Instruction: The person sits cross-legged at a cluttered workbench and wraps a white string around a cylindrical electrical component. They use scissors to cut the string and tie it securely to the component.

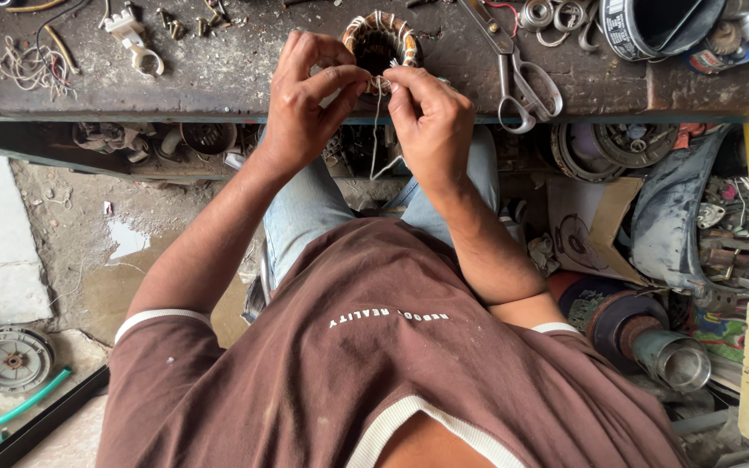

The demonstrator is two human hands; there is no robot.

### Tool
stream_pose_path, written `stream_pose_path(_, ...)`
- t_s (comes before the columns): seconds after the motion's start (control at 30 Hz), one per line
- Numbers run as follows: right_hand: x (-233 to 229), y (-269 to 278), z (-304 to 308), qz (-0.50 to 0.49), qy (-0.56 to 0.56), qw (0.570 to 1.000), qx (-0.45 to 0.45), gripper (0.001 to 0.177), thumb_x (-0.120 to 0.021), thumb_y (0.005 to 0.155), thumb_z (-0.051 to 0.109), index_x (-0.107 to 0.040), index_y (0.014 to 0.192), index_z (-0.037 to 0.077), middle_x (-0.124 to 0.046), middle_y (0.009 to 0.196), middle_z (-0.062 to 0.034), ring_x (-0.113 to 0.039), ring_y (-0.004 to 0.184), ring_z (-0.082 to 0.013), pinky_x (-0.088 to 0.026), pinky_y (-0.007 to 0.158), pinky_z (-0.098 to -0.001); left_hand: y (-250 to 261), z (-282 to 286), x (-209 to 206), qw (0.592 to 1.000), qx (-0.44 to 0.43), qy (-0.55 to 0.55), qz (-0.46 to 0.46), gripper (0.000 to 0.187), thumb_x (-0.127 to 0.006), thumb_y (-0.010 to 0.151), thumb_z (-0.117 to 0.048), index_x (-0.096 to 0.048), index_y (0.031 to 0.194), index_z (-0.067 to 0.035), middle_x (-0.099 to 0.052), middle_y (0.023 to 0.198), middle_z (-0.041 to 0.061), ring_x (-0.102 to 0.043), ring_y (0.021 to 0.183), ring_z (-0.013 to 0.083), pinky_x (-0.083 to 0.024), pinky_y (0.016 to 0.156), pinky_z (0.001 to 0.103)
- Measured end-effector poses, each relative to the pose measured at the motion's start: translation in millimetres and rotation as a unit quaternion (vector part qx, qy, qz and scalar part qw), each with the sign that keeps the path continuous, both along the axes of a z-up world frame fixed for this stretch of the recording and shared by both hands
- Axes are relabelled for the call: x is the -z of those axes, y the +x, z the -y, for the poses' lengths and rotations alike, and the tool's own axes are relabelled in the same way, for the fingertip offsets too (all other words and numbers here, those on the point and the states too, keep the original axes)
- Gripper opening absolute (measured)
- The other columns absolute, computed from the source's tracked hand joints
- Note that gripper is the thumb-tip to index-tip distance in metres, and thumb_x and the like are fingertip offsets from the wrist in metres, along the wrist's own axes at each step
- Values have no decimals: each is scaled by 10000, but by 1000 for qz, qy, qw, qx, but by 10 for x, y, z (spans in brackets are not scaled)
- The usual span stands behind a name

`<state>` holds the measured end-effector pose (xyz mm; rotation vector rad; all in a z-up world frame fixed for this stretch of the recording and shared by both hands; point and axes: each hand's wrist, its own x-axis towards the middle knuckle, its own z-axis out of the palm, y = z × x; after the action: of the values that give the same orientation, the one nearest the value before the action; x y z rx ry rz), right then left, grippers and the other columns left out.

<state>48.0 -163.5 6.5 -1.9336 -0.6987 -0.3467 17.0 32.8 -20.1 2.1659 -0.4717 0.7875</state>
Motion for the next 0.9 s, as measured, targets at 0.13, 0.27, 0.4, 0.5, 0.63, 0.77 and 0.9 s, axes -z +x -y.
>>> stream_pose_path(0.13,-36,15,48,-77,-17,997,-7,108,-684,1003,-11,-747,1089,6,-723,784,-56,-590,607,-80,-436,547,-259,-18,19,1,1000,-5,-8,-9,170,-825,966,-55,-746,1114,-76,-618,1118,70,-587,1081,266,-490,896,406)
stream_pose_path(0.27,-84,121,57,-108,-26,993,-33,101,-685,1002,-16,-756,1072,0,-696,738,-45,-554,600,-90,-406,531,-276,-26,15,-2,1000,-8,-17,2,185,-824,934,-52,-748,1100,-80,-623,1112,69,-585,1066,269,-486,889,408)
stream_pose_path(0.4,-167,383,159,-28,-79,987,-134,95,-688,1035,-20,-747,1102,11,-758,963,-85,-700,821,-173,-536,712,-305,-21,25,50,1000,-11,-20,6,177,-828,952,-60,-740,1103,-86,-612,1125,69,-592,1082,259,-476,919,410)
stream_pose_path(0.5,-253,510,222,-8,-121,976,-182,103,-694,1017,-21,-742,1103,8,-775,1040,-109,-767,933,-230,-591,804,-339,-28,3,60,1000,-9,-28,-5,179,-831,946,-61,-740,1099,-85,-612,1130,68,-583,1079,259,-468,925,408)
stream_pose_path(0.63,-337,487,158,10,-146,972,-187,115,-688,998,-12,-741,1097,17,-771,1041,-119,-764,930,-251,-587,807,-354,-23,16,50,999,-1,-48,-9,184,-832,915,-63,-731,1068,-82,-605,1144,75,-574,1091,266,-476,930,402)
stream_pose_path(0.77,-279,330,41,-1,-162,980,-112,72,-677,1003,-3,-727,1050,20,-765,952,-124,-759,836,-254,-569,728,-373,-39,34,70,998,-1,-62,-6,227,-859,911,-93,-727,1096,-81,-599,1157,78,-570,1100,272,-477,942,405)
stream_pose_path(0.9,-245,316,33,-3,-130,984,-125,60,-677,1016,15,-700,1072,14,-755,973,-130,-756,857,-268,-570,734,-377,-54,30,69,998,-3,-54,-19,238,-858,914,-86,-713,1102,-77,-592,1167,93,-563,1107,280,-469,953,415)
